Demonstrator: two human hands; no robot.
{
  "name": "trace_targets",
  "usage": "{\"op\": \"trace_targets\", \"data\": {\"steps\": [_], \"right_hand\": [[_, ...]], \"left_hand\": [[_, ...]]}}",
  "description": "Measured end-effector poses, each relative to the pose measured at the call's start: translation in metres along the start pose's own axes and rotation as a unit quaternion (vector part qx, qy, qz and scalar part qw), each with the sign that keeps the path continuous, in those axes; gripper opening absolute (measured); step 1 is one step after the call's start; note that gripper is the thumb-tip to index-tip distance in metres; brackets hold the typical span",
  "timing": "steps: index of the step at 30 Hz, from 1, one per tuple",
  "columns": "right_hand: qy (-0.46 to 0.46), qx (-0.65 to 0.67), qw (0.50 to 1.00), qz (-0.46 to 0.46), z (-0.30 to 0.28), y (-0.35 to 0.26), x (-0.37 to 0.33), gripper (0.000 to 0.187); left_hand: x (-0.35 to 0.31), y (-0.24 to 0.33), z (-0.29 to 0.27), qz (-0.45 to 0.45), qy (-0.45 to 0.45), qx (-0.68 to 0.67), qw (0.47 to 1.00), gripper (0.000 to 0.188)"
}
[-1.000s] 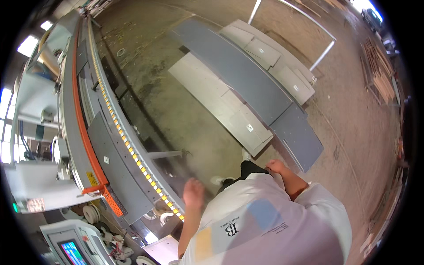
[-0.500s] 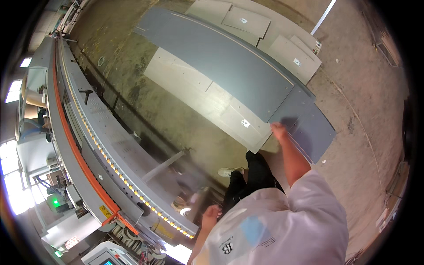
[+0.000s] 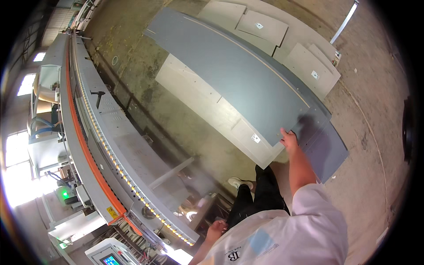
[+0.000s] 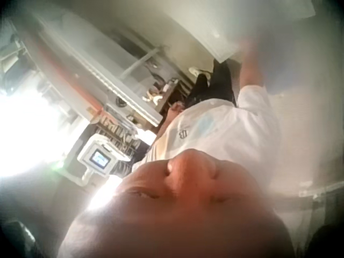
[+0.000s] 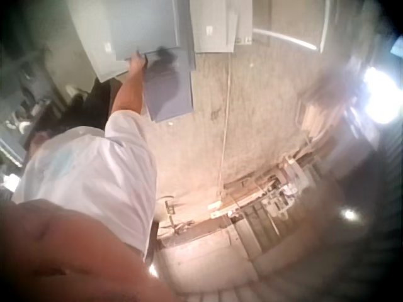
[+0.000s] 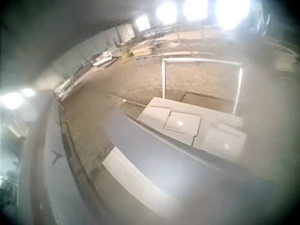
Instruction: The person repeatedly picks up grey metal sheets from a stack on the floor and places them onto a conveyor belt. They then push the sheets through a processing machine and retrieve them from the other side, stacking them back on the floor.
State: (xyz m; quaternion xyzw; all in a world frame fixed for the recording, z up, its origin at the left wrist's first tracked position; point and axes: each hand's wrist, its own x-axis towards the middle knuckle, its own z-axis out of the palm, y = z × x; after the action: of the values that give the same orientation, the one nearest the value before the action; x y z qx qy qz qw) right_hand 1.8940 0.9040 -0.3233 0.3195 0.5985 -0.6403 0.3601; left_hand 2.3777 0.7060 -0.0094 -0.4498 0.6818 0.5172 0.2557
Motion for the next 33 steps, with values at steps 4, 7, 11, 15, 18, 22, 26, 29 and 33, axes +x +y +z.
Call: {"op": "trace_targets", "data": {"steps": [4, 7, 11, 15, 18, 22, 26, 29, 33], "right_hand": [[0.001, -0.025, 0.999, 0.019, -0.027, 0.034, -0.014, 0.044], [0.017, -0.033, 0.999, 0.036, -0.061, 0.041, -0.050, 0.050], [-0.002, 0.008, 1.000, -0.009, -0.152, 0.070, -0.102, 0.058], [0.148, -0.074, 0.984, 0.072, -0.246, 0.078, -0.182, 0.061], [0.204, 0.083, 0.975, 0.009, -0.271, 0.065, -0.270, 0.068], [0.193, 0.307, 0.925, -0.111, -0.342, 0.090, -0.325, 0.078], [0.485, 0.091, 0.868, -0.057, -0.280, 0.020, -0.428, 0.080], [0.603, -0.092, 0.793, 0.004, -0.271, -0.004, -0.448, 0.082], [0.583, -0.090, 0.807, -0.013, -0.273, -0.006, -0.430, 0.073]], "left_hand": [[0.036, -0.001, -0.006, -0.120, 0.000, -0.222, 0.968, 0.024], [0.070, -0.013, -0.008, -0.092, -0.011, -0.154, 0.984, 0.023], [0.120, 0.027, -0.017, -0.017, -0.041, -0.095, 0.994, 0.024], [0.202, 0.048, 0.006, -0.012, -0.102, -0.162, 0.981, 0.025], [0.242, 0.108, 0.029, -0.041, -0.118, -0.206, 0.971, 0.028], [0.271, 0.165, 0.069, -0.031, -0.129, -0.295, 0.946, 0.041], [0.277, 0.225, 0.113, -0.071, -0.097, -0.419, 0.900, 0.029], [0.275, 0.232, 0.125, -0.035, -0.024, -0.410, 0.911, 0.037], [0.240, 0.229, 0.093, -0.037, 0.000, -0.433, 0.901, 0.039]]}}
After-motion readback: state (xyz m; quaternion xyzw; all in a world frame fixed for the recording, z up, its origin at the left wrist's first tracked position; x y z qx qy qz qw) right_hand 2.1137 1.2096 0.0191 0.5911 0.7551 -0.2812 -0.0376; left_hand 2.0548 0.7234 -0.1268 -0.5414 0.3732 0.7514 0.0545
